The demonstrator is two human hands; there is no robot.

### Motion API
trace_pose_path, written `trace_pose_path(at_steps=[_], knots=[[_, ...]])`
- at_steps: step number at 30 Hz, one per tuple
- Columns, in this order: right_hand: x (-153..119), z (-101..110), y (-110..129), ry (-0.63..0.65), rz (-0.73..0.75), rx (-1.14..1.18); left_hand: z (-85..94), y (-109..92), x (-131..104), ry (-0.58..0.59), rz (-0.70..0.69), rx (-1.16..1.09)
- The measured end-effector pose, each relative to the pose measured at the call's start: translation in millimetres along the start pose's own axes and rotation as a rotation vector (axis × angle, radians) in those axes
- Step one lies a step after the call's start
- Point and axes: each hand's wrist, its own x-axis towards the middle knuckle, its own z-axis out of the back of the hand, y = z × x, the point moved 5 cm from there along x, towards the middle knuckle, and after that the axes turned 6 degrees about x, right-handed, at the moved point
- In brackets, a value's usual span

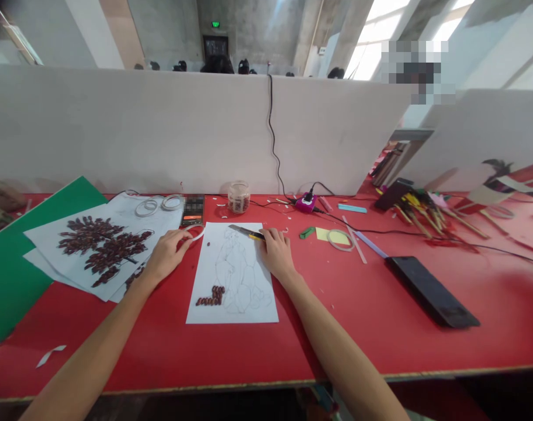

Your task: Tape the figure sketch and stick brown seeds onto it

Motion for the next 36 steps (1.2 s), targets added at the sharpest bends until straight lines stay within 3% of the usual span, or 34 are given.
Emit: trace_pose_path(at_steps=[3,7,10,13,20,23,25,30,36], knots=[[-1.1,7.7,18.9,-0.065,0.056,0.069,0.3,-12.7,-2.3,-0.007,0.054,-0.249],[-9.8,23.8,66.2,-0.115,0.285,0.429,-12.2,-38.7,-11.6,0.058,0.121,-0.727],[-15.0,28.7,96.6,-0.043,0.322,0.592,-23.9,-54.8,-19.3,0.147,0.115,-0.883],[-14.3,29.3,111.4,-0.030,0.297,0.676,-28.6,-63.1,-23.6,0.203,0.087,-0.879],[-12.0,16.9,101.5,-0.047,0.287,0.711,-30.1,-70.2,-28.3,0.323,0.036,-0.800],[-11.7,10.6,88.2,-0.029,0.276,0.629,-31.4,-65.1,-27.3,0.287,0.092,-0.804],[-11.8,3.6,78.9,0.031,0.263,0.516,-30.4,-59.5,-25.3,0.223,0.140,-0.818],[-17.4,-25.5,71.2,0.333,0.334,0.175,-28.5,-49.6,-20.2,0.115,0.183,-0.867],[-2.3,-43.0,69.3,0.355,0.369,0.094,-36.1,-51.7,-20.5,0.164,0.142,-0.947]])
